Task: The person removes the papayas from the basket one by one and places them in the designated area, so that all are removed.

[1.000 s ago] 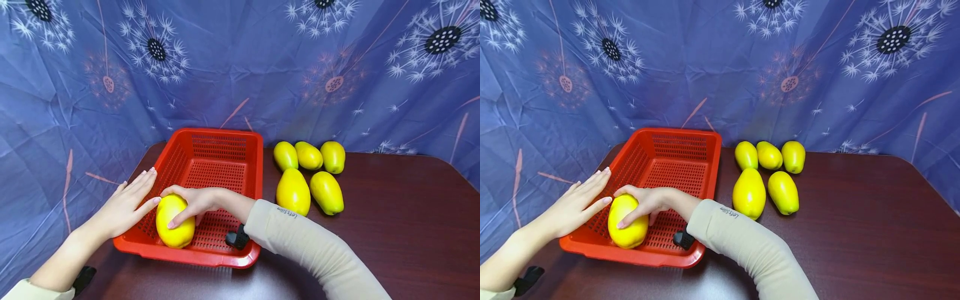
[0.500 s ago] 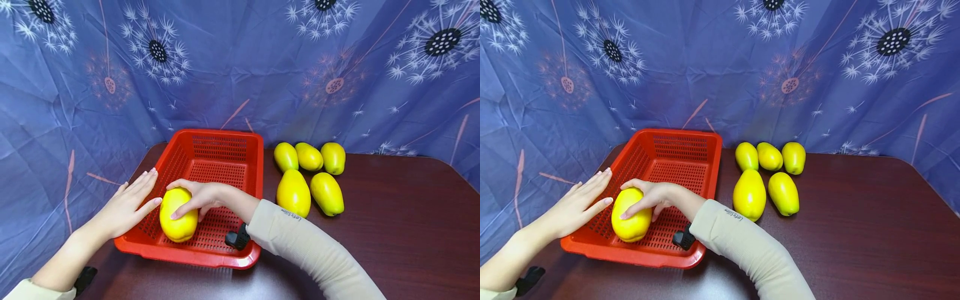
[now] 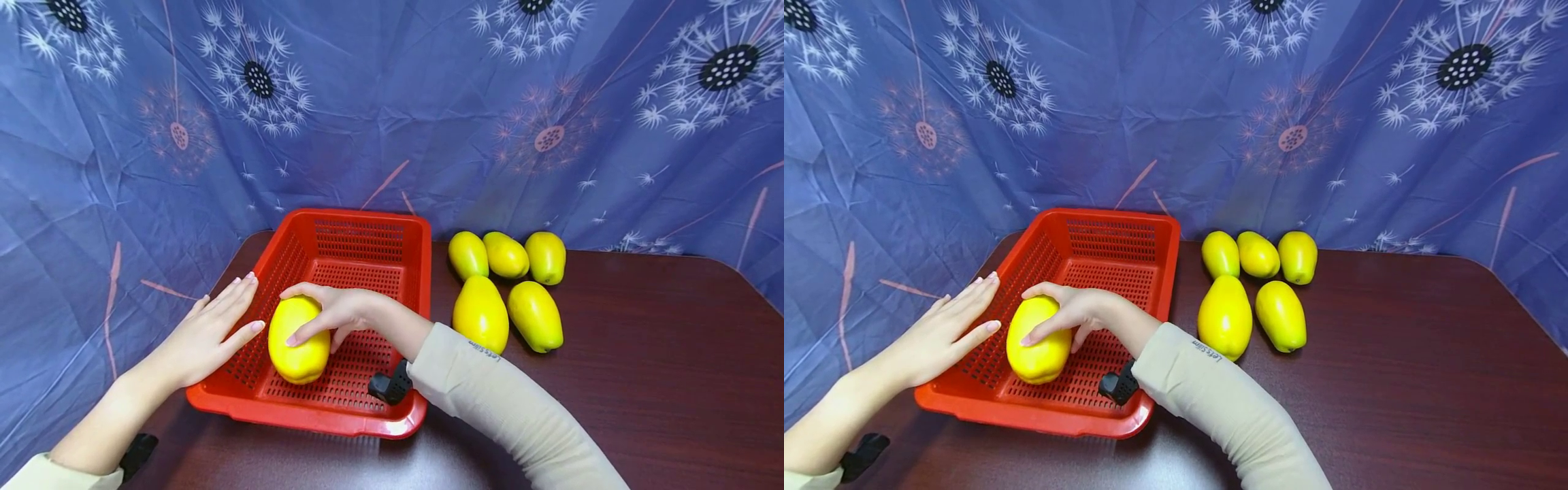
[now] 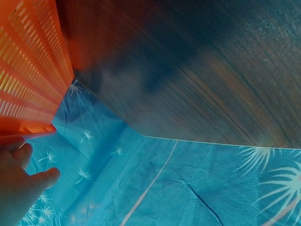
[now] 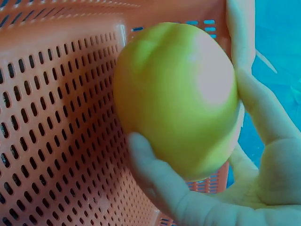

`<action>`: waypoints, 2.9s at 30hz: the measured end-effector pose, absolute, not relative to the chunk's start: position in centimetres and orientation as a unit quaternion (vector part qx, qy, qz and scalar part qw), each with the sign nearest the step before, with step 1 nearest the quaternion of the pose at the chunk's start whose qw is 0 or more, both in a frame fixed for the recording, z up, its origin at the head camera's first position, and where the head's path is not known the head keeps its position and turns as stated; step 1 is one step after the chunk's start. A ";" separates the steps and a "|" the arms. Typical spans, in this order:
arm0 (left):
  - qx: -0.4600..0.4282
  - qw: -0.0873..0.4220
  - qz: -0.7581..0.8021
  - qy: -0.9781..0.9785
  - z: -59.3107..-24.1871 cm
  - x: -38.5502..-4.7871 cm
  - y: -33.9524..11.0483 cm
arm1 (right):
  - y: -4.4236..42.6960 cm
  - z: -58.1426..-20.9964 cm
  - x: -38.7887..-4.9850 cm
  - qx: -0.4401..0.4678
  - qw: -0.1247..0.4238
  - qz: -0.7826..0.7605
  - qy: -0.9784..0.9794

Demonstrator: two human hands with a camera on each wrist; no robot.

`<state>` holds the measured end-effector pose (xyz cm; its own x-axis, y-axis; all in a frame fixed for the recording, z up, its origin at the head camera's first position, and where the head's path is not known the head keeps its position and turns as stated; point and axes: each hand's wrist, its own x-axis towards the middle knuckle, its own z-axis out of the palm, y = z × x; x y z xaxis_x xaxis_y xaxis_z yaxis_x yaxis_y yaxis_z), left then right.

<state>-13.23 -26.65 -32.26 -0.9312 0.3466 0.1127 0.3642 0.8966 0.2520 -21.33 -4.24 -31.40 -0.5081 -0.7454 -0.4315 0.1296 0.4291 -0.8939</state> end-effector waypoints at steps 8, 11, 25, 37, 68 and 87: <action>-0.178 0.027 -0.135 -0.974 -32.2 -13.2 -26.7 | -4.1 -30.6 -21.8 -0.206 0.433 -0.526 0.702; -0.178 0.025 -0.133 -0.975 -32.2 -13.2 -26.6 | -4.0 -30.4 -22.0 -0.203 0.435 -0.534 0.696; -0.175 0.022 -0.134 -0.975 -31.9 -13.1 -26.5 | -3.4 -29.4 -22.5 -0.218 0.432 -0.529 0.697; -0.178 0.028 -0.126 -0.975 -32.1 -13.2 -26.5 | -2.6 -27.9 -22.8 -0.226 0.423 -0.546 0.687; -0.183 0.035 -0.124 -0.975 -32.1 -13.1 -26.4 | 6.7 -22.6 -23.1 -0.255 0.391 -0.558 0.686; -0.181 0.033 -0.129 -0.974 -32.1 -13.0 -26.4 | 16.8 -21.6 -21.7 -0.269 0.371 -0.572 0.680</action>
